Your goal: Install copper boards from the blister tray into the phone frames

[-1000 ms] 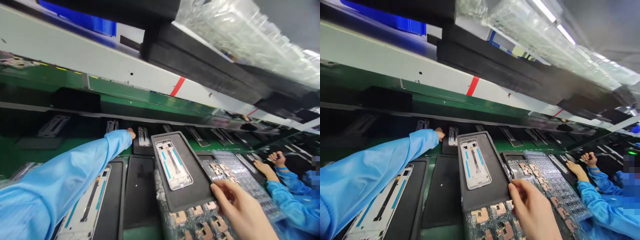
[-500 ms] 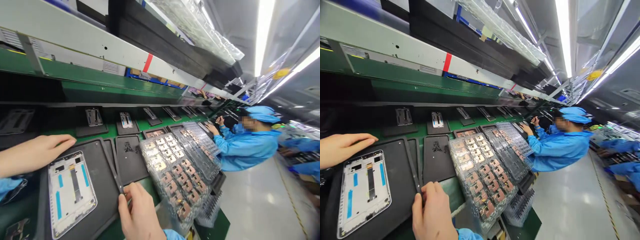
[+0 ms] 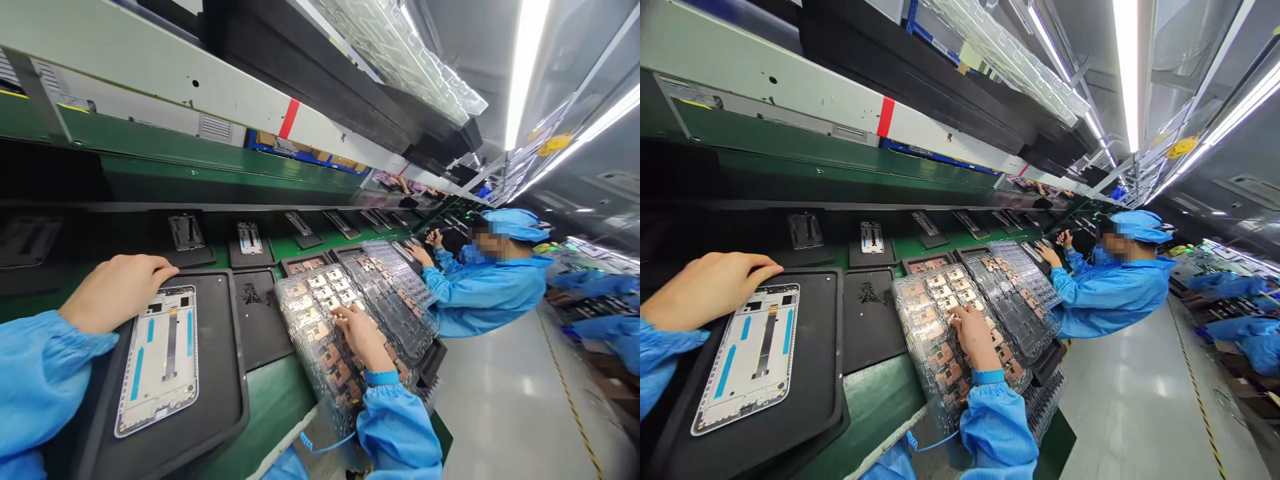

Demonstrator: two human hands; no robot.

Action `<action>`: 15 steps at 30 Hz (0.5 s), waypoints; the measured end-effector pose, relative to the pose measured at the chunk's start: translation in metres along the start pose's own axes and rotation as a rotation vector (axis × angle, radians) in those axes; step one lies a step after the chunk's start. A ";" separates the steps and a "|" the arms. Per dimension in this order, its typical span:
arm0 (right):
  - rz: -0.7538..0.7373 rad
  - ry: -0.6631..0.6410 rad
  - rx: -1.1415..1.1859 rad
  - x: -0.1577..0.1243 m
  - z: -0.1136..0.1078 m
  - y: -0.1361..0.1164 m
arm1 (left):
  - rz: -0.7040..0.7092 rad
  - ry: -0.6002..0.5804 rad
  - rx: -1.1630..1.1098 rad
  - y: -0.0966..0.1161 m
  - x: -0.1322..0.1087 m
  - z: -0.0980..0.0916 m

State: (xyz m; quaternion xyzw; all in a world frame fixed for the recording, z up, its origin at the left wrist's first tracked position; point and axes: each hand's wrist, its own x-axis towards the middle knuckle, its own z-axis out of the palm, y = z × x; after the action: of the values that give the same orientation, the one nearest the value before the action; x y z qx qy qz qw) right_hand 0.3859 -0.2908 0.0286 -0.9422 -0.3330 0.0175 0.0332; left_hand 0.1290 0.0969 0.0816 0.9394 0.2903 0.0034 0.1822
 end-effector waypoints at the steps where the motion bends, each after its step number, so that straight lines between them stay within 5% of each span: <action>1: -0.033 0.015 0.009 0.002 0.001 0.003 | -0.003 0.005 -0.002 0.002 0.000 0.002; 8: -0.232 0.231 0.180 -0.004 -0.024 0.006 | -0.058 0.145 -0.133 0.008 -0.040 -0.008; 12: -0.304 0.375 0.439 -0.037 -0.048 -0.065 | 0.115 0.254 -0.375 0.025 -0.089 0.015; 15: -0.418 0.195 0.783 -0.058 -0.058 -0.143 | 0.250 0.149 -0.445 0.044 -0.111 0.034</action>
State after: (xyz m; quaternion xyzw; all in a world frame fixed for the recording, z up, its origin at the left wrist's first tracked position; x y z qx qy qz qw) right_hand 0.2547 -0.2196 0.0971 -0.7685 -0.4797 0.0461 0.4210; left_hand 0.0641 -0.0087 0.0759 0.9020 0.1770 0.1587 0.3604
